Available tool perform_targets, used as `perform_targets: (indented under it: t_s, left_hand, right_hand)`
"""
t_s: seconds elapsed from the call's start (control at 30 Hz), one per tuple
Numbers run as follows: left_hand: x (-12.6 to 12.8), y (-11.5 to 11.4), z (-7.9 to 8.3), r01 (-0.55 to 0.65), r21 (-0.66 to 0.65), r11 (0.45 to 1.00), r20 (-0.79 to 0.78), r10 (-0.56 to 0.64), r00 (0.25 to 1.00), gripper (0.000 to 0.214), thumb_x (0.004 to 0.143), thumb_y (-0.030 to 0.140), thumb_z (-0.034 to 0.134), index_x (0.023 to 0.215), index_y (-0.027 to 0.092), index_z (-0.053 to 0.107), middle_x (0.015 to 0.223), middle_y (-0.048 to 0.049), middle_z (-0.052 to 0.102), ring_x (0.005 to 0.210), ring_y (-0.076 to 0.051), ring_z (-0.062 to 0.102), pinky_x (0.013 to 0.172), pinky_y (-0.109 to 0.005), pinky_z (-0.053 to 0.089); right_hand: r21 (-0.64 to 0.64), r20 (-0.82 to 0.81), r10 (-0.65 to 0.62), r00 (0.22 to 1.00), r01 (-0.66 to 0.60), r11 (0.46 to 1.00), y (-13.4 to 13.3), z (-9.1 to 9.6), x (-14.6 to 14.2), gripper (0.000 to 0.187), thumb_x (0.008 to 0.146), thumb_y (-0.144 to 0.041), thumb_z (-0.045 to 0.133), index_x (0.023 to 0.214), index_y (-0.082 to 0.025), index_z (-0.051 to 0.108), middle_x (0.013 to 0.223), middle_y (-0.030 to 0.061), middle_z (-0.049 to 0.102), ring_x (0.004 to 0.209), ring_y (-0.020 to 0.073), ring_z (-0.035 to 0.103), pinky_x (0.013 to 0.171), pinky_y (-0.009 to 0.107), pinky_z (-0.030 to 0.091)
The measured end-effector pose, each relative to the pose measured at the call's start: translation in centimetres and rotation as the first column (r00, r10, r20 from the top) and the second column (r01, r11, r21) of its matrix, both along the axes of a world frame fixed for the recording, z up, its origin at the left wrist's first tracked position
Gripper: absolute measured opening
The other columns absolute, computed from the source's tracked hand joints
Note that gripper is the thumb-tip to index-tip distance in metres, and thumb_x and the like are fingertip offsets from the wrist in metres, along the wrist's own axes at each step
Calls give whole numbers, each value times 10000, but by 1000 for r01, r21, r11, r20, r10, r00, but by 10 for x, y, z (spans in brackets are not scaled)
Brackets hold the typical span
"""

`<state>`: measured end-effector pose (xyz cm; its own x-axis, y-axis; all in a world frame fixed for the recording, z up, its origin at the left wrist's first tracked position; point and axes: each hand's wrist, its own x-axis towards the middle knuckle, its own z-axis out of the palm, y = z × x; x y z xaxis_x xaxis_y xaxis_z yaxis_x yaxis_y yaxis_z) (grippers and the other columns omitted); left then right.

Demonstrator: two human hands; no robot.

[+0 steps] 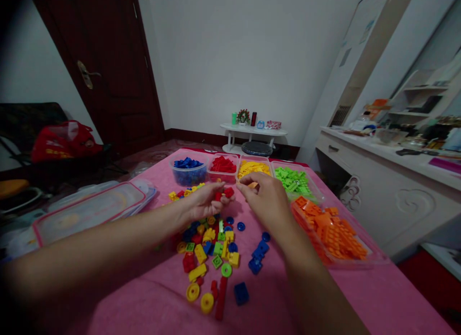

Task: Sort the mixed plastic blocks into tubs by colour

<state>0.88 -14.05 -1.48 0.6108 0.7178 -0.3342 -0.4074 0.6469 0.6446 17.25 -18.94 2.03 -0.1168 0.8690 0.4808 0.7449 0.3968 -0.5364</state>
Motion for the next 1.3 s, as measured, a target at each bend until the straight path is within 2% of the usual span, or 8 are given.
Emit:
perform_targets:
  t_s: [0.17, 0.33, 0.5, 0.63, 0.77, 0.9, 1.13, 1.3]
  left_hand:
    - [-6, 69, 41, -209, 415, 885, -306, 353, 884, 229, 896, 263, 384, 772, 133, 526, 699, -42, 572, 572, -82, 504, 554, -192, 450]
    - [-17, 96, 45, 143, 805, 576, -526, 581, 621, 288, 792, 334, 557, 906, 87, 650, 927, -102, 663, 856, -183, 570, 736, -283, 436]
    - [-20, 57, 0, 488, 789, 373, -613, 518, 596, 279, 761, 249, 557, 940, 77, 683, 870, -78, 700, 744, -143, 605, 672, -233, 439]
    - [-26, 22, -22, 653, 726, 216, -628, 596, 501, 237, 723, 175, 546, 882, 124, 713, 842, -66, 713, 715, -152, 618, 650, -230, 431]
    - [-34, 6, -24, 677, 709, 195, -636, 592, 495, 212, 707, 158, 561, 850, 159, 717, 814, -41, 714, 703, -148, 613, 638, -218, 423]
    - [-29, -14, -20, 684, 714, 150, -651, 501, 570, 215, 760, 191, 558, 907, 169, 712, 818, -48, 706, 709, -149, 613, 668, -229, 438]
    - [15, -69, -22, 633, 720, -285, -565, 288, 773, 394, 809, 350, 577, 1182, 223, 587, 1162, -106, 584, 1065, -212, 548, 898, -277, 410]
    - [37, -80, -42, 721, 637, -272, -572, 460, 679, 255, 788, 288, 562, 1009, 207, 659, 1099, -117, 566, 960, -232, 573, 802, -316, 459]
  right_hand:
    - [-49, 17, -9, 1000, 10, 999, 5, -2, 6, 175, 779, -303, 550, 784, -185, 678, 681, 20, 666, 548, 132, 589, 540, 253, 412]
    - [-183, 198, 91, 976, -54, 982, 12, -22, 6, 140, 756, -244, 562, 805, -190, 681, 790, 43, 687, 652, 143, 603, 581, 248, 414]
    - [-404, 388, 220, 895, -49, 913, 11, -38, 10, 304, 659, -127, 607, 941, -211, 684, 893, 56, 690, 766, 177, 612, 633, 256, 421]
    - [-395, 443, 322, 837, -140, 908, 4, -53, -1, 473, 654, -119, 600, 1099, -275, 640, 1029, 56, 650, 904, 194, 594, 729, 258, 404]
    - [-371, 438, 315, 842, -150, 916, 8, -56, -5, 319, 689, -150, 567, 983, -230, 661, 928, 47, 647, 818, 166, 579, 671, 232, 376]
    - [-271, 493, 65, 867, 82, 959, 19, -41, 23, 215, 680, -202, 572, 889, -190, 621, 797, 37, 637, 679, 146, 545, 572, 226, 332]
    - [-365, 646, 26, 763, 279, 888, 27, -46, 58, 134, 642, -198, 577, 764, -186, 631, 749, 44, 638, 661, 147, 553, 547, 230, 321]
    - [-423, 626, 97, 773, 233, 876, 28, -59, 49, 131, 597, -161, 604, 723, -185, 634, 693, 16, 620, 626, 127, 540, 531, 216, 323]
